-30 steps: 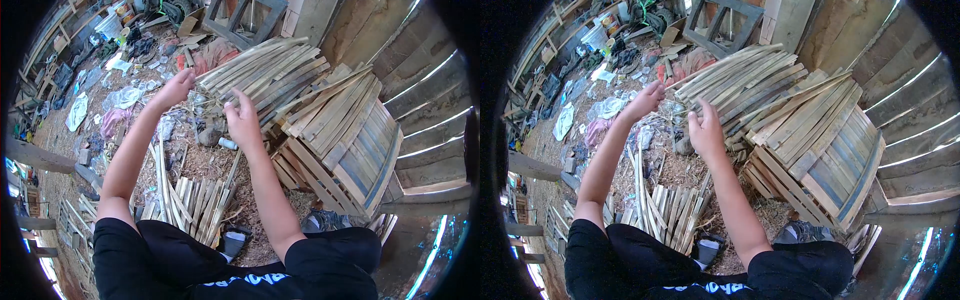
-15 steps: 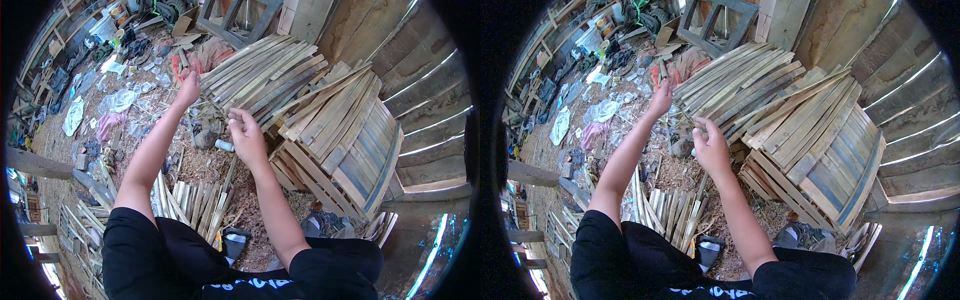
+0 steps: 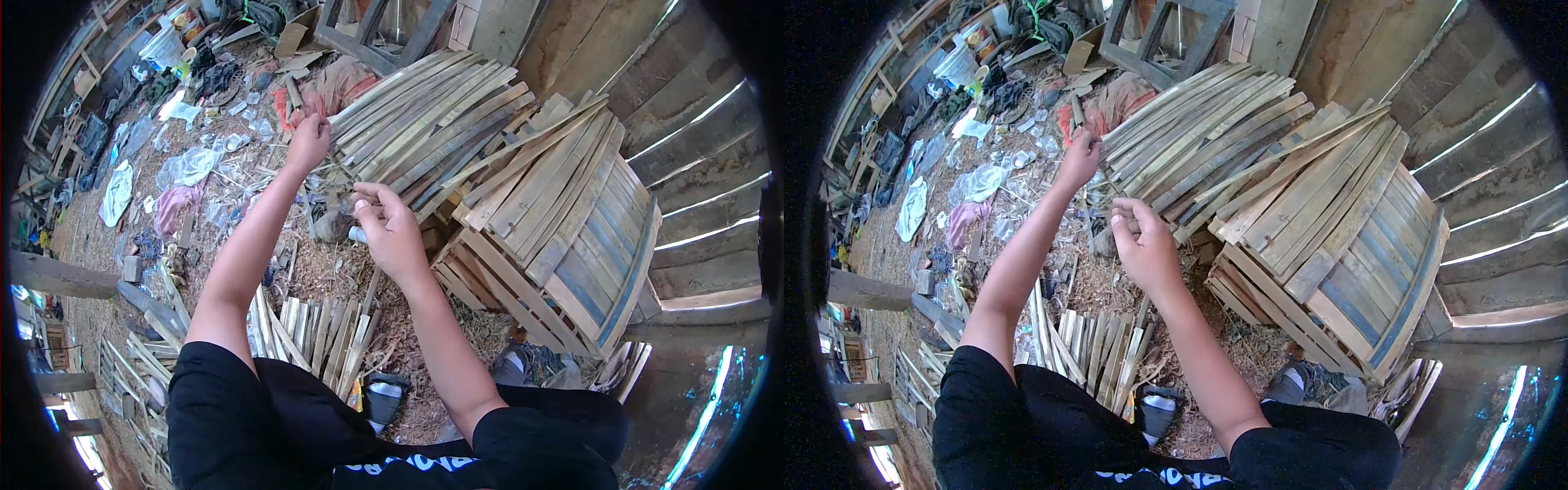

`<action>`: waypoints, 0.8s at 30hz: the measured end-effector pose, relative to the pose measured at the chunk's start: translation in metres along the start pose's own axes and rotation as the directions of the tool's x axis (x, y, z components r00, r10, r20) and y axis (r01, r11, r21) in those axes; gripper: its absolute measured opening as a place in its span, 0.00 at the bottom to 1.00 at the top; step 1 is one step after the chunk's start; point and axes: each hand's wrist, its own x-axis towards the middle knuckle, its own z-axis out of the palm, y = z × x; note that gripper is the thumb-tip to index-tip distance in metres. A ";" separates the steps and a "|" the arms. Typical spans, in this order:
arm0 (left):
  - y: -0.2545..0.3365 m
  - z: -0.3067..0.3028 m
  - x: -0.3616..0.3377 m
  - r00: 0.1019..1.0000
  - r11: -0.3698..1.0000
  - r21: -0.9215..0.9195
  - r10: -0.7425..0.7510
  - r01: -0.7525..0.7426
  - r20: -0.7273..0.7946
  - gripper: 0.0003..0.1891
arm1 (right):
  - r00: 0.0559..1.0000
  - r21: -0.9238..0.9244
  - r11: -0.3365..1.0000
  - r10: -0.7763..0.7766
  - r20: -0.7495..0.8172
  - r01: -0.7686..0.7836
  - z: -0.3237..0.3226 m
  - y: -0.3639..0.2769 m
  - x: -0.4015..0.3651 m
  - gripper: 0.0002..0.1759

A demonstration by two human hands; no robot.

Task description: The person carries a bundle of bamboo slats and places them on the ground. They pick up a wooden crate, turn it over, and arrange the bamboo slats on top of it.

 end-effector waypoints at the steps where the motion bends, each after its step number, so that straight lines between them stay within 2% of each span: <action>1: 0.001 0.000 0.000 1.000 1.000 0.012 0.020 -0.020 0.013 0.11 | 1.000 0.007 1.000 -0.005 0.000 0.005 0.000 -0.001 0.000 0.18; 5: 0.012 -0.006 -0.005 0.999 0.998 0.049 0.031 -0.032 0.027 0.12 | 1.000 -0.011 1.000 -0.005 -0.001 0.005 -0.002 -0.005 -0.004 0.18; 8: 0.026 -0.017 -0.010 0.993 0.981 0.161 0.095 -0.105 0.069 0.13 | 1.000 0.045 0.999 0.010 0.003 -0.010 -0.003 -0.003 -0.004 0.18; 10: 0.035 -0.018 -0.017 0.997 0.994 -0.099 0.055 -0.049 0.059 0.15 | 1.000 0.011 1.000 0.007 -0.004 -0.007 -0.004 -0.007 -0.005 0.18; 11: 0.040 -0.019 -0.020 0.997 0.994 -0.099 0.055 -0.049 0.059 0.15 | 1.000 0.011 1.000 0.006 -0.003 -0.006 -0.005 -0.010 -0.005 0.18; 13: 0.048 -0.019 -0.026 0.970 0.962 -0.132 0.243 -0.238 0.020 0.16 | 0.999 0.009 0.999 -0.030 -0.013 0.031 -0.006 -0.015 -0.006 0.17; 14: 0.051 -0.021 -0.029 0.969 0.962 -0.133 0.245 -0.240 0.021 0.16 | 0.999 0.010 0.999 -0.031 -0.015 0.032 -0.006 -0.017 -0.006 0.17; 16: 0.051 -0.020 -0.033 0.933 0.936 -0.071 0.350 -0.345 0.084 0.15 | 0.997 0.013 0.997 -0.070 -0.011 0.070 -0.008 -0.021 -0.006 0.17; 19: 0.053 -0.019 -0.033 0.955 0.960 -0.048 0.280 -0.276 0.096 0.15 | 0.996 -0.001 0.996 -0.086 -0.017 0.086 -0.009 -0.028 -0.007 0.18; 24: 0.055 -0.024 -0.033 0.961 0.962 -0.064 0.269 -0.265 0.061 0.12 | 0.996 0.004 0.996 -0.089 -0.018 0.089 -0.008 -0.033 -0.009 0.18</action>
